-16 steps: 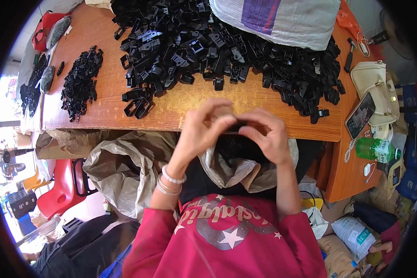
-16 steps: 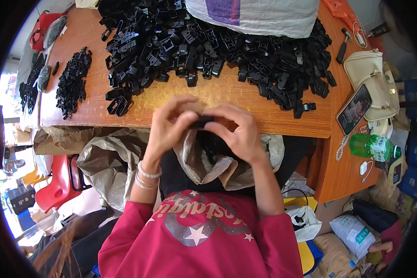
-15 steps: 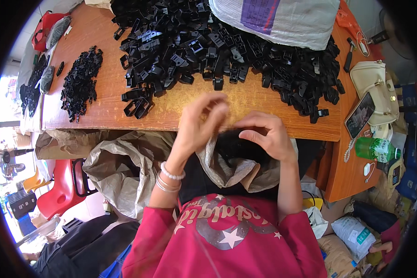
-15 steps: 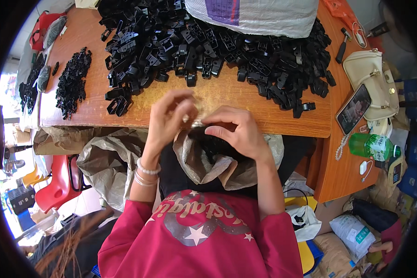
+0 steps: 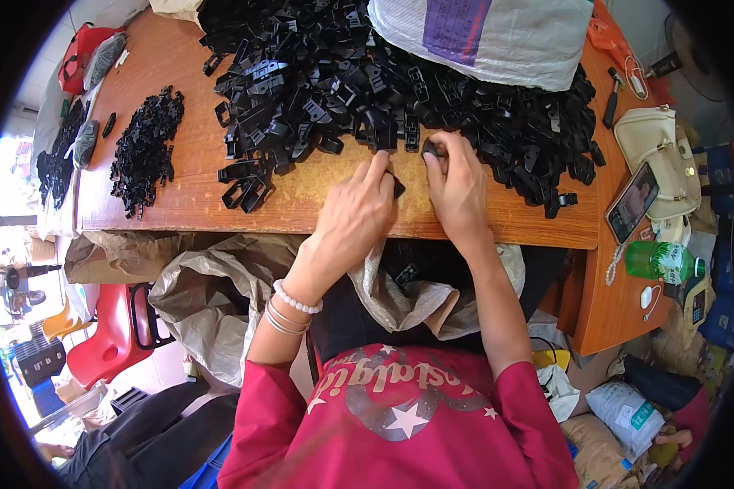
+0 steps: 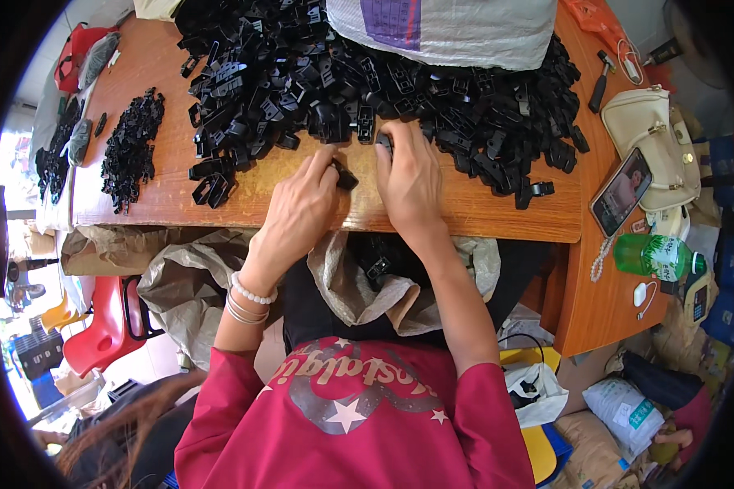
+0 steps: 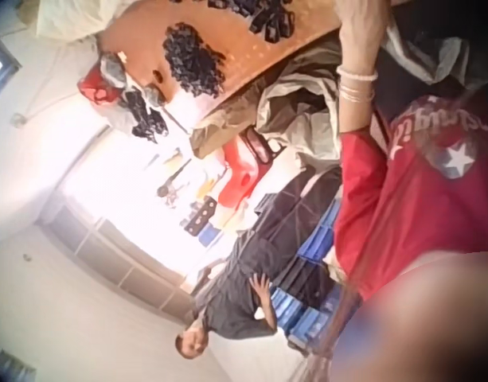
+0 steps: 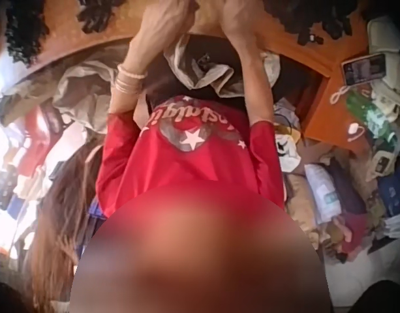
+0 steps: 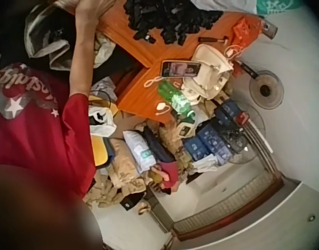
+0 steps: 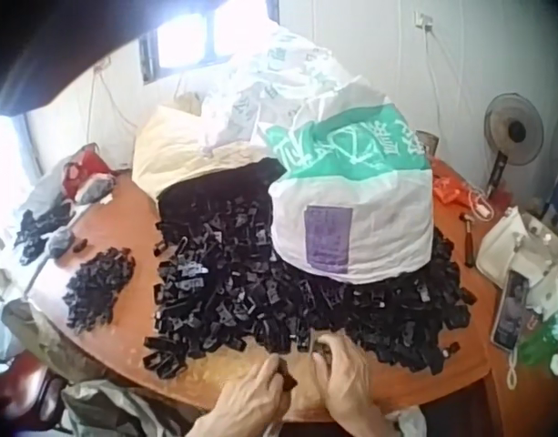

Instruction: Sorting small black plastic clips on a wooden workbench.

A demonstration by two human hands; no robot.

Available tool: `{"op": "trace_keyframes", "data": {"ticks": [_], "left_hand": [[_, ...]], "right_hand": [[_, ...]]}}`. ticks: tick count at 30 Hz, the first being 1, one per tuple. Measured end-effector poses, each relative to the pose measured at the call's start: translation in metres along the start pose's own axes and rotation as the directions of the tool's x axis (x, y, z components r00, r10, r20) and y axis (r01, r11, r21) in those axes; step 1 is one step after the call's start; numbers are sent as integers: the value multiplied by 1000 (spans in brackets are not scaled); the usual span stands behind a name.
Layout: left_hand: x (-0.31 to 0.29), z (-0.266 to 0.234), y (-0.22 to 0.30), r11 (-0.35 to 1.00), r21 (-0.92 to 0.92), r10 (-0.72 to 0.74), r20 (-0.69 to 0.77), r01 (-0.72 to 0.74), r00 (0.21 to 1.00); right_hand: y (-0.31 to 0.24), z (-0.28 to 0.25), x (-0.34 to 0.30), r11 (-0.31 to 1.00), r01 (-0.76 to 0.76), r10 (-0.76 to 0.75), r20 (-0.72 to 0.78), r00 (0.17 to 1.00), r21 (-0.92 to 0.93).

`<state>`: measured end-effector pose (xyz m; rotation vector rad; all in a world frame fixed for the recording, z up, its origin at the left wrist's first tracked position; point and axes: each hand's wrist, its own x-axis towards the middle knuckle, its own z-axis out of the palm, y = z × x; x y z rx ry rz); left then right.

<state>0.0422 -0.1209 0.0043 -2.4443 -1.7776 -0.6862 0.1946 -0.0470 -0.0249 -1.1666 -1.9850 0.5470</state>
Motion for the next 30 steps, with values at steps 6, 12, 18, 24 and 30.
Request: {"op": "trace_keyframes", "data": {"ticks": [6,12,18,24,30], "left_hand": [[-12,1,5,926,-304,-223,31,222,974],[-29,14,7,100,-872,-556,351,480,753],[-34,7,2,-124,-898,-415,433,422,800],[-30,-4,19,128,-901,-439,323,414,838],[-24,-5,29,406,-867,-449,86,289,890]], "right_hand": [[-6,-8,-24,996,25,-27,-20,999,-89],[-16,-13,-39,987,100,-100,4,995,-127],[-19,-21,-42,931,47,-90,102,991,363],[-33,-25,-46,823,-218,119,216,969,524],[-29,-29,-43,884,-16,-45,119,992,466]]}}
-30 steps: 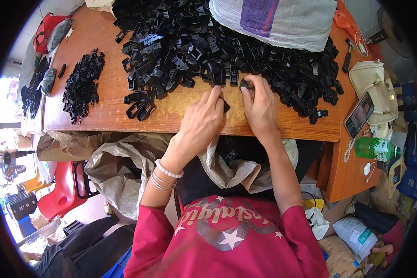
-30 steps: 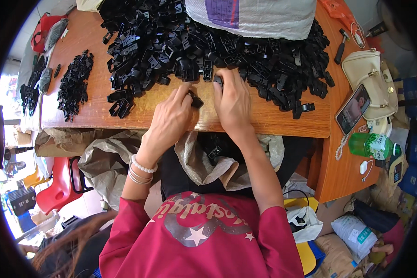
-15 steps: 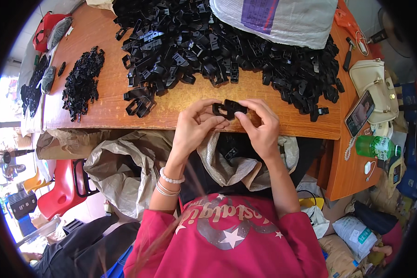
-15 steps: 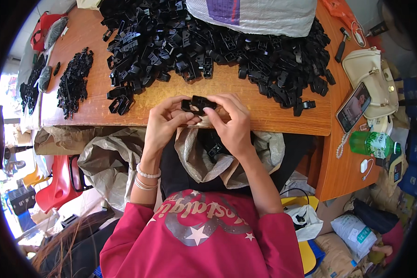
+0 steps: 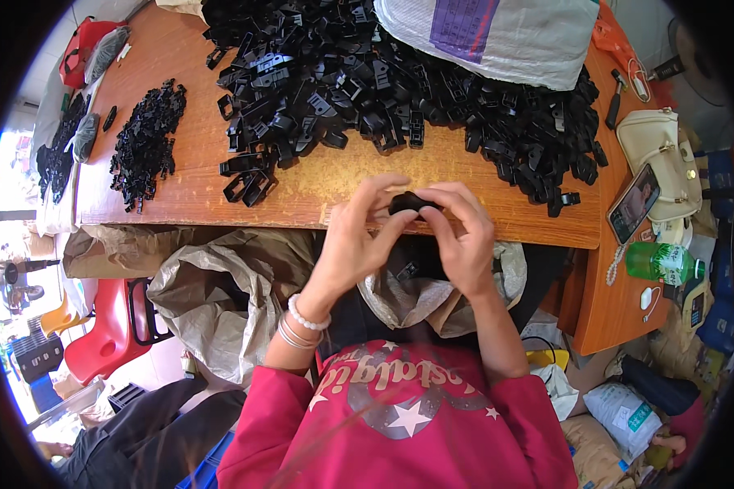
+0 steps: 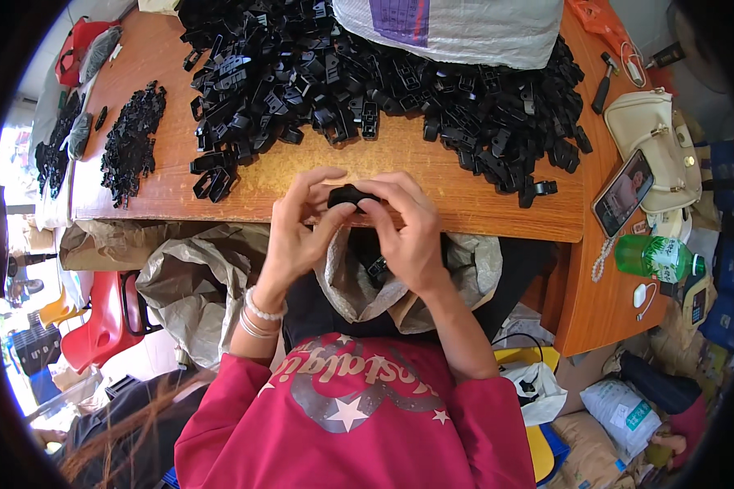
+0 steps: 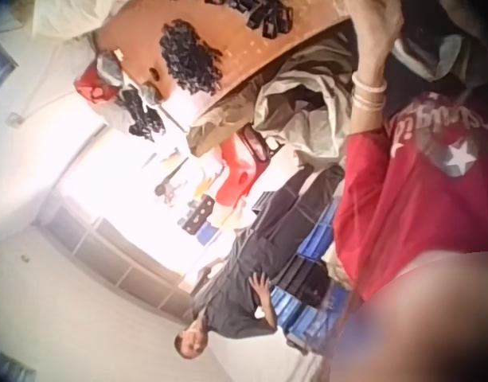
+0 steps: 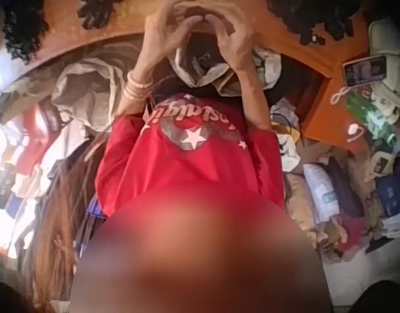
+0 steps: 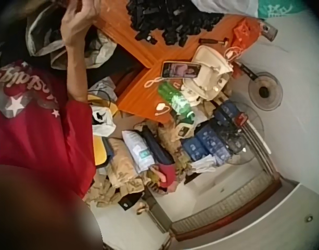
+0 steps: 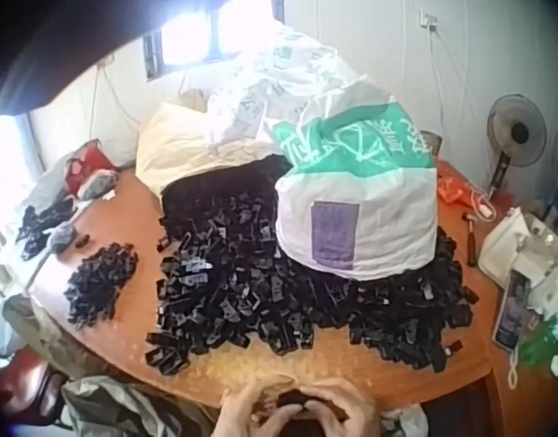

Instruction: Sorting small black plastic clips on a wooden workbench.

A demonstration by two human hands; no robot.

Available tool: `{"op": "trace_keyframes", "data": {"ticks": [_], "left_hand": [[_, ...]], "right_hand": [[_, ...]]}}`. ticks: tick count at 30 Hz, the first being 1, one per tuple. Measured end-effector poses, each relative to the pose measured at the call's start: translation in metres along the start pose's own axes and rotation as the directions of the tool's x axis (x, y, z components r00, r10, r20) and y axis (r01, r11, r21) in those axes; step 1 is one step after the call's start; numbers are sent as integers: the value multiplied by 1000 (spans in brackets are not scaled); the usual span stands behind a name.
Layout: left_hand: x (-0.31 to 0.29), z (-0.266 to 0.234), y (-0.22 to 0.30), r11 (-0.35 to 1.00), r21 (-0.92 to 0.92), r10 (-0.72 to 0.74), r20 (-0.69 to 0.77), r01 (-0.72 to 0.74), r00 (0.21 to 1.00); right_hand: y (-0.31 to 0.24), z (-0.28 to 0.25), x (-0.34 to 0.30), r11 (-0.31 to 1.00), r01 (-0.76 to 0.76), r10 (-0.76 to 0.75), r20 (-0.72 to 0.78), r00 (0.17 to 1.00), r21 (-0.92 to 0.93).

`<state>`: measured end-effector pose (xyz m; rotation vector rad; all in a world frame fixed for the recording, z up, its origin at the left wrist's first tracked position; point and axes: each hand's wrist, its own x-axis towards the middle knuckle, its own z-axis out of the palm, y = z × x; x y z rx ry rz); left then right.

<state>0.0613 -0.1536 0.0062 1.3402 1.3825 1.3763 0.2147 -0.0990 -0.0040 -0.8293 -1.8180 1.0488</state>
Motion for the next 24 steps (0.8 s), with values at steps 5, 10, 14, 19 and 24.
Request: {"op": "trace_keyframes", "data": {"ticks": [5,10,14,19,24], "left_hand": [[43,-29,-25,865,478,193,-34,-154,981],[61,-33,-32,486,820,277,185,-304,943],[62,-32,-35,348,810,517,255,-473,817],[34,-28,-33,905,374,274,-147,-203,950],[16,-30,-14,917,-302,-245,91,262,965]], "right_hand": [[7,-23,15,994,-68,89,290,953,-84],[24,13,50,923,-63,53,-36,998,-378],[37,21,59,821,59,-96,-36,995,-568],[28,15,44,818,45,-83,-40,996,-573],[39,8,31,775,71,-147,-70,987,-628]]}}
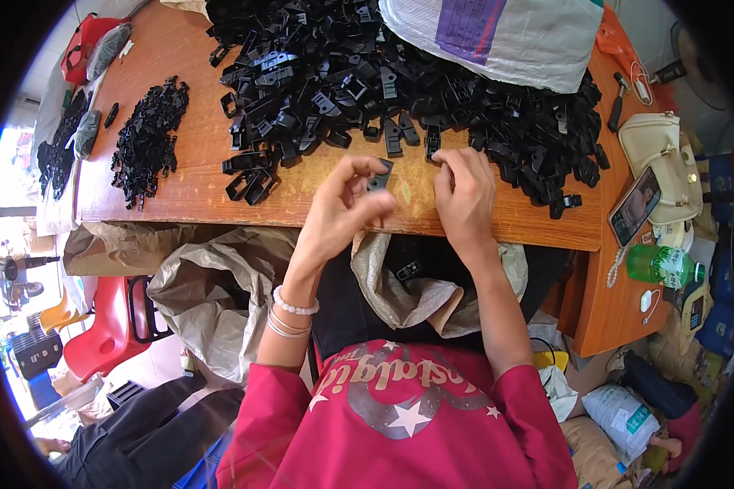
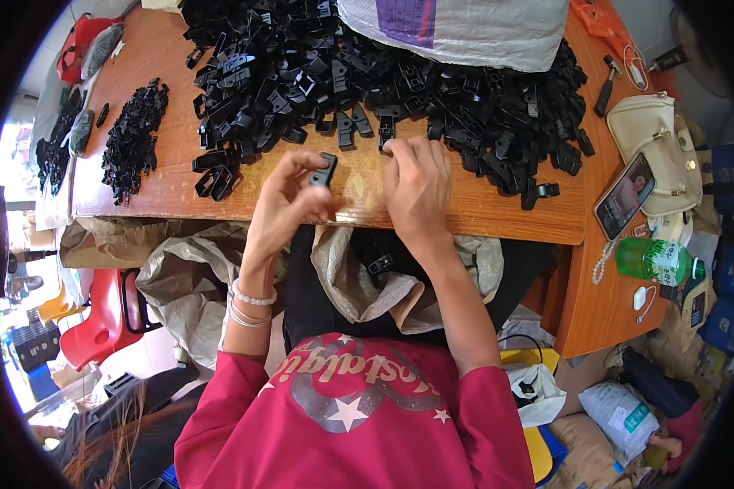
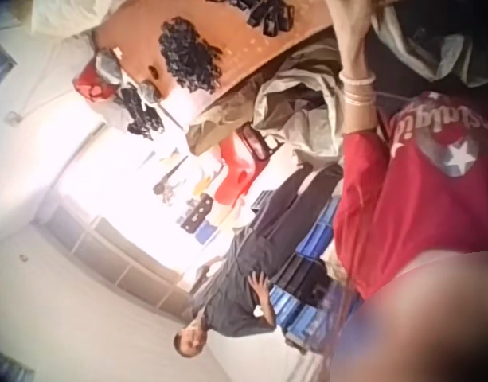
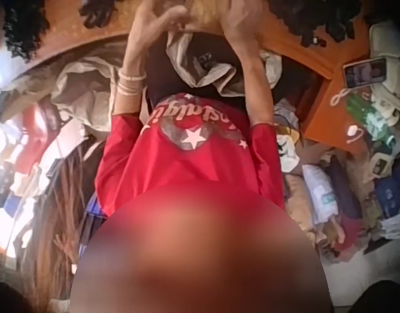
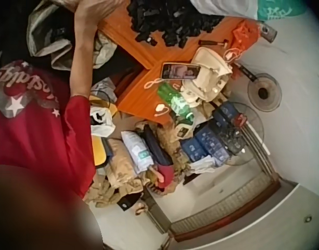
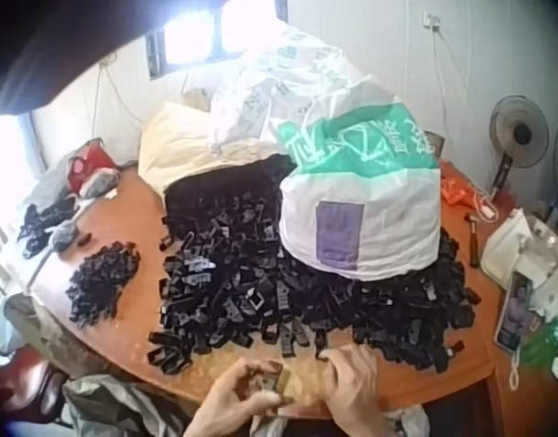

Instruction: Sorting small black plastic clips on a wooden workbench.

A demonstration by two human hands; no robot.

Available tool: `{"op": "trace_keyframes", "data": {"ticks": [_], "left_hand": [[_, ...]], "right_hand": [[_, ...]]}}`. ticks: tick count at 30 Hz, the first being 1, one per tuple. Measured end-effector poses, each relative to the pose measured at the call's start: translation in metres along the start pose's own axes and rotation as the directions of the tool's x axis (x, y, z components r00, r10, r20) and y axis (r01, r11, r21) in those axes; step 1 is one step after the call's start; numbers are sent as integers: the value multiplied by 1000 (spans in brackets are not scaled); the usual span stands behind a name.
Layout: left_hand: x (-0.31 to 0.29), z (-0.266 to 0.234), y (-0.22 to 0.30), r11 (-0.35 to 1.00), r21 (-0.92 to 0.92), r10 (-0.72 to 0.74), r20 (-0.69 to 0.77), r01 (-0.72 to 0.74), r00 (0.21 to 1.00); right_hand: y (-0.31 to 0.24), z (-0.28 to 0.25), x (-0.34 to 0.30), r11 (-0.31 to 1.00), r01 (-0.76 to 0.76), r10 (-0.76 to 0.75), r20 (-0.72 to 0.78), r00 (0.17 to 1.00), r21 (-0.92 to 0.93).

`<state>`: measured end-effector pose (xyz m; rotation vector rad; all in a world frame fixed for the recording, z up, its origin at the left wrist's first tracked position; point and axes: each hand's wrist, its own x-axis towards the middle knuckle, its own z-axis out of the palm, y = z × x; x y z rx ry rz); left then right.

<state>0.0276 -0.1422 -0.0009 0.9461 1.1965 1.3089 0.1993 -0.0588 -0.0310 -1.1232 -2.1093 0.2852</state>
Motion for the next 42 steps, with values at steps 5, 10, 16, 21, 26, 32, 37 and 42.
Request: {"op": "trace_keyframes", "data": {"ticks": [5,10,16,21,26,32,37,42], "left_hand": [[-2,9,-7,998,62,-13,-18,14,1000],[-4,4,-5,991,-76,-117,-67,112,991],[-6,0,-1,997,-49,-62,62,65,996],[-7,-1,1,990,-33,-134,69,136,989],[-11,14,12,916,373,153,19,-149,988],[2,10,-6,937,240,259,10,-253,966],[40,15,-18,885,464,114,-295,38,948],[58,22,-18,904,426,118,-347,44,930]], "right_hand": [[-7,7,12,999,-44,45,-58,997,7],[-18,-3,11,949,0,54,-160,986,314],[-34,-24,7,859,158,-190,17,982,486],[-32,-23,4,842,182,-236,44,971,508],[-39,-25,-1,801,-79,7,123,992,593],[-20,-38,-2,656,-254,-28,359,933,711],[-9,-30,11,877,-135,42,206,978,462],[-4,-6,34,996,-85,85,89,992,-10]]}}
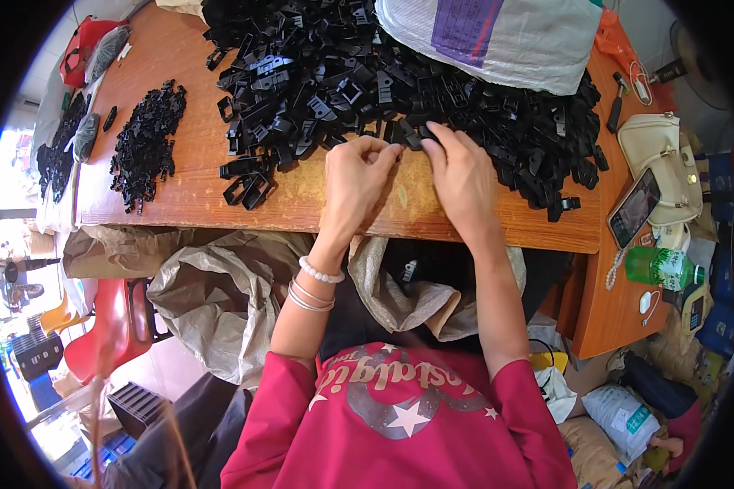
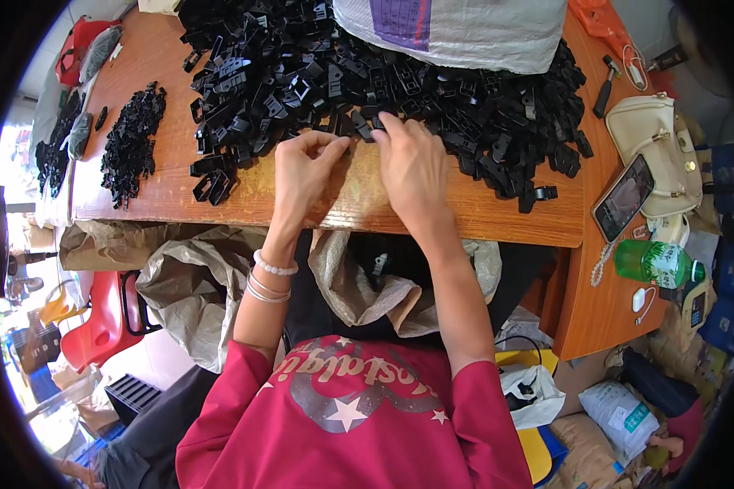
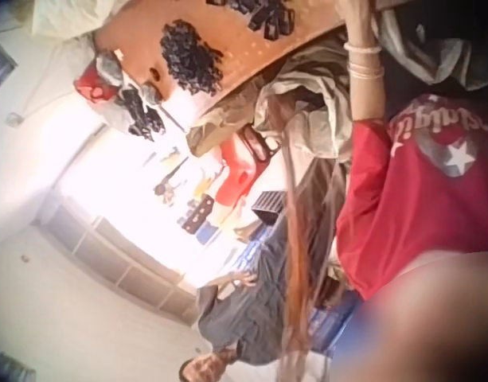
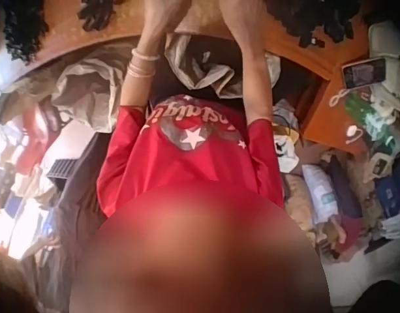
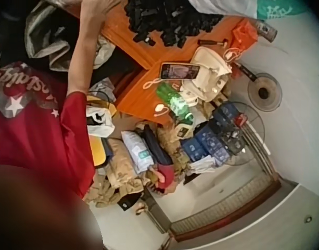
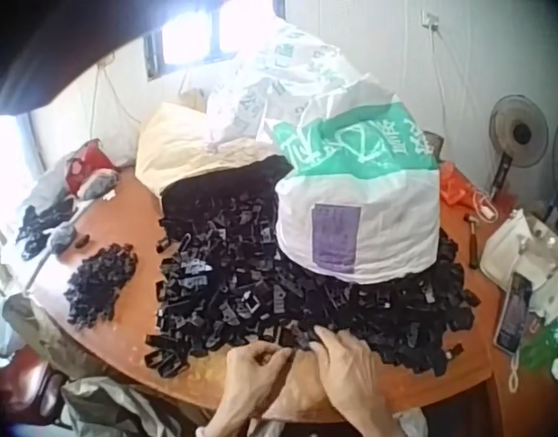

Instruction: Sorting small black plastic clips on a wooden workbench.

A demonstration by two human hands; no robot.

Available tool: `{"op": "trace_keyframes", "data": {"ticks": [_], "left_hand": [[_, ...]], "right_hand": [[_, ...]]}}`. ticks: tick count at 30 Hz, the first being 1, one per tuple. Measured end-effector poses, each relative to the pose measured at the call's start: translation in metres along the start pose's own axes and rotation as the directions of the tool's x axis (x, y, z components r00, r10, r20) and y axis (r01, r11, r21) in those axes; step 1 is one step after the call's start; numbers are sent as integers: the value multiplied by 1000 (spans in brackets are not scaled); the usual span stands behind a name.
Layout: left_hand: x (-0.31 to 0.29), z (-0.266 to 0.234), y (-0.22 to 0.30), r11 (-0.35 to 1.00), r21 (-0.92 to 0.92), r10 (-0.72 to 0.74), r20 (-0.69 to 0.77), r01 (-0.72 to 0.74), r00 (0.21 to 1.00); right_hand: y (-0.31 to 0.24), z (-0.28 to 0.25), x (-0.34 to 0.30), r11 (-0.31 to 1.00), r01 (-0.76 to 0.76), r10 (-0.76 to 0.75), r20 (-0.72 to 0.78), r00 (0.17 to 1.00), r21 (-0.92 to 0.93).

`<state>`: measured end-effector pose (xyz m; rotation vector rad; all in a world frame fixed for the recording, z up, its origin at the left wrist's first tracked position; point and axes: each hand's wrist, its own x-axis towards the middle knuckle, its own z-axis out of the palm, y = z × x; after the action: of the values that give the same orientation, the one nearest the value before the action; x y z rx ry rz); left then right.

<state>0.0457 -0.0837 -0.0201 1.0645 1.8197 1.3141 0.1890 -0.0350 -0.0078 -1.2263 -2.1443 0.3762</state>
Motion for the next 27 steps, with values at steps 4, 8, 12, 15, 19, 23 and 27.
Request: {"op": "trace_keyframes", "data": {"ticks": [4,8,12,15,19,23,27], "left_hand": [[-13,-11,-21,975,-44,217,-20,-218,976],[-32,-28,9,913,-350,-123,254,210,959],[-44,-25,12,866,-475,-55,219,156,974],[-47,-29,16,889,-409,-57,349,207,935],[-54,-20,17,700,-626,-91,399,344,912],[-57,-25,22,765,-577,-46,396,287,917],[-59,-31,26,887,-406,-44,400,220,915]], "right_hand": [[-5,5,-13,989,12,-12,5,1000,-146],[5,-3,-25,999,-34,34,-43,999,-1],[-10,-18,-40,954,-105,124,-51,991,280],[-9,-18,-51,840,-32,79,-63,995,542],[-14,-28,-48,799,31,-3,-48,999,600],[-21,-28,-48,819,77,-28,-95,995,569],[-22,-30,-47,838,189,-152,-114,982,511]]}}
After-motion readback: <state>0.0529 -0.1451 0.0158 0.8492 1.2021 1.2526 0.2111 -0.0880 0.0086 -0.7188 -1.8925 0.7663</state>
